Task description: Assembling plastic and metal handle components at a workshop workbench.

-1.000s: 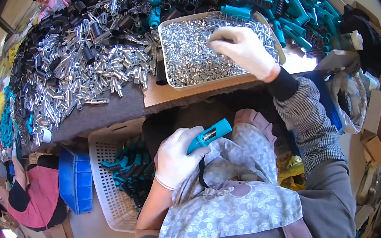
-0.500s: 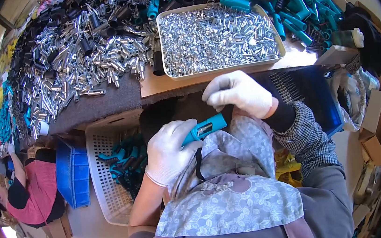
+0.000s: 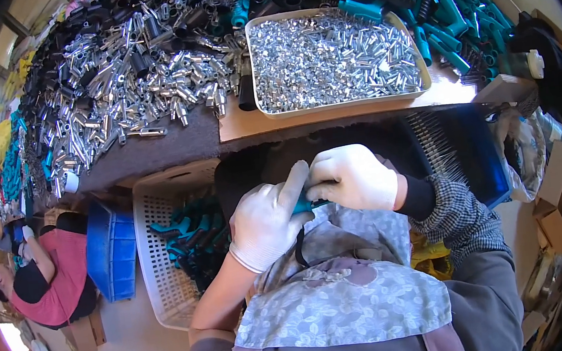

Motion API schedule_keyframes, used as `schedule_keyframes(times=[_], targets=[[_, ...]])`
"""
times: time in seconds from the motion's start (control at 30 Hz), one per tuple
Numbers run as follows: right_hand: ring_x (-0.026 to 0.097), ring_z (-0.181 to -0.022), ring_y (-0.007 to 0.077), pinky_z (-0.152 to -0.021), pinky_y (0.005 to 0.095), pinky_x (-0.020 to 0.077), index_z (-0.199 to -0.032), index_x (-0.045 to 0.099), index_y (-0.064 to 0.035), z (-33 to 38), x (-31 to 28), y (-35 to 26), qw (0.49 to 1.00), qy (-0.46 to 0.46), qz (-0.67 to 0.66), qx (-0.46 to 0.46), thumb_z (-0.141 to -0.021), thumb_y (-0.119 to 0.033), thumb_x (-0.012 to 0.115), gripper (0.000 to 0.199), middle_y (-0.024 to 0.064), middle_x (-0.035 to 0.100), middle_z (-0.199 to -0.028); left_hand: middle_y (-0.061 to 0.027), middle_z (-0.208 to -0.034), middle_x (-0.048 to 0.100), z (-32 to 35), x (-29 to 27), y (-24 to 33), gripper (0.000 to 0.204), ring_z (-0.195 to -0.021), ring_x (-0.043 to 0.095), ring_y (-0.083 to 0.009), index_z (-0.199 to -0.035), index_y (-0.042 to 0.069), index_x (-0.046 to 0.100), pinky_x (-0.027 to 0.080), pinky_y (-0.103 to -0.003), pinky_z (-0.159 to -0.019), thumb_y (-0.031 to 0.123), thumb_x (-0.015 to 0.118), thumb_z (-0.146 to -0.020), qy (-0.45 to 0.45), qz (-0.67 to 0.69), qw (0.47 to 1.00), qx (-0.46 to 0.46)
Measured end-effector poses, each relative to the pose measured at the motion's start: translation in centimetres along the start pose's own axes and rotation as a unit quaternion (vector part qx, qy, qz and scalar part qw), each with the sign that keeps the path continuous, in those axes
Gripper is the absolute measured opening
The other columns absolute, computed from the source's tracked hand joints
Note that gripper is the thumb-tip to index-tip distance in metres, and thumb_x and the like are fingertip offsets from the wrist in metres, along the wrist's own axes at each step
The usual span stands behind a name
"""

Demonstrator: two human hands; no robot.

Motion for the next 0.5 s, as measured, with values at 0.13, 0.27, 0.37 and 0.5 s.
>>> schedule_keyframes(times=[0.13, 0.27, 0.37, 0.5], targets=[[0.068, -0.075, 0.0351, -0.068, 0.0425, 0.0532, -0.087, 0.073, -0.0060, -0.1, 0.3, 0.6, 1.000, 0.020, 0.009, 0.011, -0.083, -0.024, 0.074, 0.019, 0.0138, 0.066, -0.077, -0.0096, -0.088, 0.068, -0.1, 0.2, 0.0, 0.090, -0.078, 0.065, -0.0294, -0.147, 0.005, 0.045, 0.054, -0.041, -0.072, 0.022, 0.084, -0.068, 0.017, 0.008, 1.000, 0.019], [0.068, -0.075, 0.0347, -0.068, 0.0427, 0.0535, -0.089, 0.072, -0.0067, -1.0, 0.7, 0.7, 0.999, 0.013, -0.005, 0.032, -0.085, -0.024, 0.072, 0.018, 0.0128, 0.067, -0.078, -0.0135, -0.085, 0.067, -0.6, 0.2, 0.0, 0.090, -0.073, 0.067, -0.0325, -0.144, 0.007, 0.052, 0.054, -0.043, -0.064, 0.019, 0.087, -0.062, 0.030, -0.001, 0.999, 0.015], [0.068, -0.078, 0.0342, -0.069, 0.0422, 0.0534, -0.088, 0.072, -0.0084, -0.4, 0.9, 0.6, 0.999, 0.007, 0.045, -0.030, -0.086, -0.025, 0.071, 0.016, 0.0110, 0.066, -0.081, -0.0132, -0.085, 0.067, -0.3, 0.4, -0.6, 0.091, -0.073, 0.066, -0.0324, -0.144, 0.007, 0.051, 0.053, -0.043, -0.065, 0.019, 0.087, -0.061, 0.028, 0.023, 0.999, 0.019], [0.068, -0.078, 0.0338, -0.069, 0.0414, 0.0535, -0.088, 0.072, -0.0086, 0.0, 0.9, 0.7, 0.997, 0.028, 0.051, -0.043, -0.086, -0.023, 0.070, 0.014, 0.0114, 0.067, -0.082, -0.0132, -0.086, 0.067, -0.2, 0.6, -0.9, 0.088, -0.075, 0.066, -0.0324, -0.143, 0.007, 0.052, 0.053, -0.043, -0.066, 0.018, 0.087, -0.062, 0.021, 0.011, 1.000, -0.009]])
Point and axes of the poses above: each hand's wrist, its own z-axis away from the middle knuckle, its own x-axis out of the palm, y = z × x, the point moved 3 cm from there along -z, towards the middle knuckle
